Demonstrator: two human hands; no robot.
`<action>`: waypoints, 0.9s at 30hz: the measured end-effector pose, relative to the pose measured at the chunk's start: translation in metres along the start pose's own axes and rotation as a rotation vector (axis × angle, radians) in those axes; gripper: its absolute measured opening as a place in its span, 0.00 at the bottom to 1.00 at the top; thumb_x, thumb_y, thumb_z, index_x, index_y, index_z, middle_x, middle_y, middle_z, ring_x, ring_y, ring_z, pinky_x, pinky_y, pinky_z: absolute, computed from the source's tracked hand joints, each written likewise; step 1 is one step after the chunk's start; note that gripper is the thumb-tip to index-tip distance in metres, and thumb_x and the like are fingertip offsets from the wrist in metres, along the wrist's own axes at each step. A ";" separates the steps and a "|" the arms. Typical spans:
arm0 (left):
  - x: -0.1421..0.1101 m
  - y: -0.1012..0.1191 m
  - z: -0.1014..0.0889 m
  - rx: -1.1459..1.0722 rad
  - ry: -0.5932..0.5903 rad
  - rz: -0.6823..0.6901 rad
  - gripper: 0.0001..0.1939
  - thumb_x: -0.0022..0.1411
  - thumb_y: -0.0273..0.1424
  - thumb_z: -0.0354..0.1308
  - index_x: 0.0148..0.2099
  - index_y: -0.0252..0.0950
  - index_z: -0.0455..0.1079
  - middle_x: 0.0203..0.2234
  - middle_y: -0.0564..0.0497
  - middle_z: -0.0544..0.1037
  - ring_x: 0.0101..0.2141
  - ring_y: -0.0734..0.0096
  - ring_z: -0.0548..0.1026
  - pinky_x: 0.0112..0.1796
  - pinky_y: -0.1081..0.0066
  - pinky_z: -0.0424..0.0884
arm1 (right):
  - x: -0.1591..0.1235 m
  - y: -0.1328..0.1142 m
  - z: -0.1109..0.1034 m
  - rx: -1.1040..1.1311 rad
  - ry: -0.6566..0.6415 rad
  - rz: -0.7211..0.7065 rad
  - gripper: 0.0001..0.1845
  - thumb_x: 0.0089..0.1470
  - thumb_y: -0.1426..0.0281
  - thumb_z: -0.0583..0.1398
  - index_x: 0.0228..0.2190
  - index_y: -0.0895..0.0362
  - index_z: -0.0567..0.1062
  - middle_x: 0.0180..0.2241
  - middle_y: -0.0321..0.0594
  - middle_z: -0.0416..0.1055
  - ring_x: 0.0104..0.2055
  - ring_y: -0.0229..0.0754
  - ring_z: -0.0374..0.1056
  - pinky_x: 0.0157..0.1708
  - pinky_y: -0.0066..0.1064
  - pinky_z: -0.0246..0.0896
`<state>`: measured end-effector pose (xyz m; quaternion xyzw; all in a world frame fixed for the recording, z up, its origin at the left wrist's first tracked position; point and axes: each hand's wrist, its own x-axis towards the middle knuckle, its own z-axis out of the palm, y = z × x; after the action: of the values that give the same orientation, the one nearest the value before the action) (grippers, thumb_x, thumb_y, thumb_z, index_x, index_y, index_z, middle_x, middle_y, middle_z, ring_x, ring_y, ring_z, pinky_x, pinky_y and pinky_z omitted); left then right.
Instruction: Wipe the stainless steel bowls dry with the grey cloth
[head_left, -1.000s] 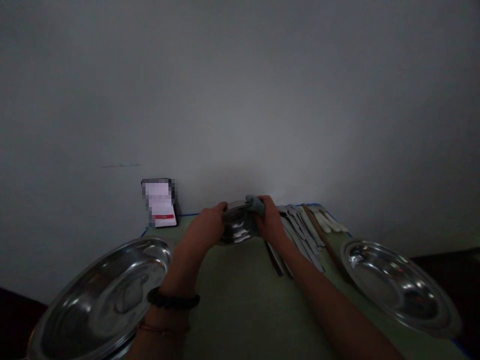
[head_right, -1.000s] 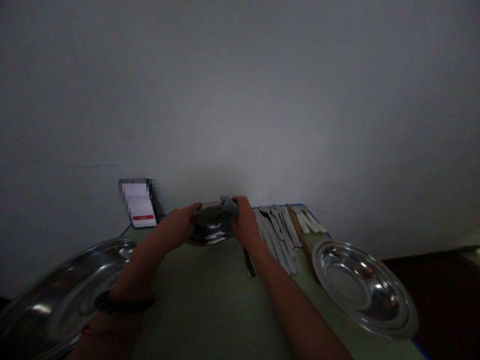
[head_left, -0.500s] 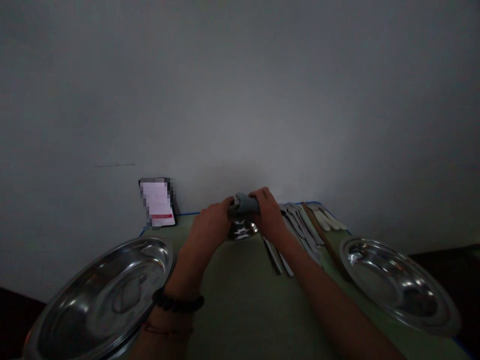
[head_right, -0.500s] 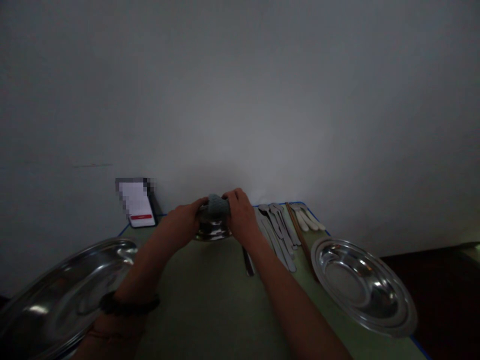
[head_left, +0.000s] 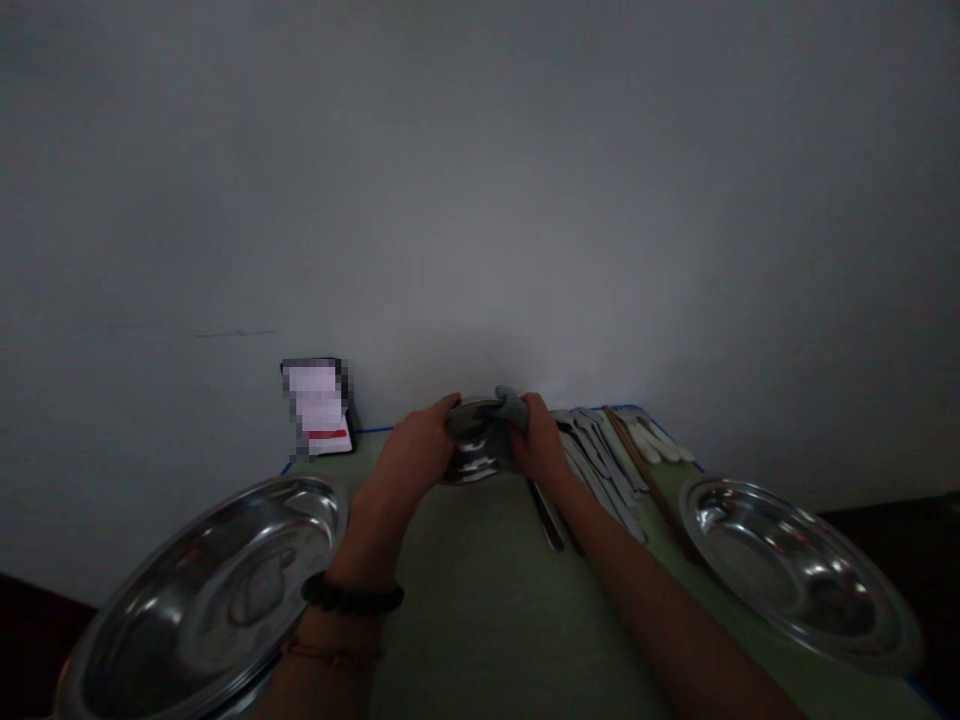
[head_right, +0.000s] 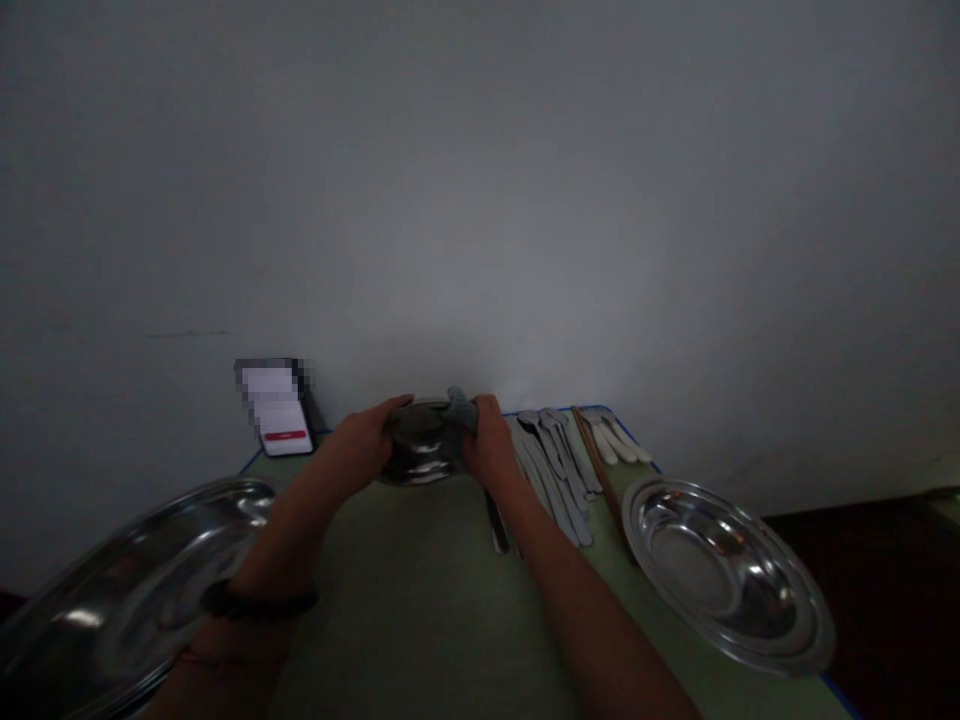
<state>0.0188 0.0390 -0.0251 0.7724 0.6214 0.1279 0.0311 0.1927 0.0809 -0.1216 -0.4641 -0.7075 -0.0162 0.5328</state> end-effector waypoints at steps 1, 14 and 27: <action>0.000 -0.001 -0.001 -0.003 -0.008 0.009 0.26 0.64 0.24 0.42 0.63 0.37 0.60 0.49 0.43 0.77 0.48 0.65 0.76 0.46 0.70 0.68 | 0.003 -0.002 -0.004 -0.003 -0.020 -0.011 0.07 0.49 0.75 0.51 0.33 0.54 0.62 0.31 0.39 0.63 0.32 0.43 0.62 0.31 0.34 0.61; -0.007 0.021 -0.011 0.009 -0.015 0.034 0.18 0.61 0.23 0.45 0.49 0.33 0.71 0.42 0.41 0.80 0.42 0.59 0.78 0.41 0.66 0.71 | 0.019 -0.046 -0.024 -0.101 -0.157 -0.228 0.10 0.51 0.80 0.51 0.34 0.58 0.69 0.37 0.47 0.65 0.41 0.46 0.61 0.39 0.36 0.61; 0.004 -0.006 -0.003 -0.132 0.039 0.027 0.26 0.60 0.21 0.44 0.59 0.33 0.67 0.50 0.43 0.76 0.49 0.64 0.75 0.48 0.69 0.69 | -0.010 -0.014 0.007 -0.009 -0.044 0.056 0.02 0.53 0.73 0.51 0.32 0.55 0.61 0.31 0.40 0.63 0.32 0.42 0.62 0.30 0.32 0.58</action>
<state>0.0130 0.0442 -0.0225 0.7744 0.6015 0.1841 0.0683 0.1781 0.0702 -0.1254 -0.4865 -0.7057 0.0058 0.5150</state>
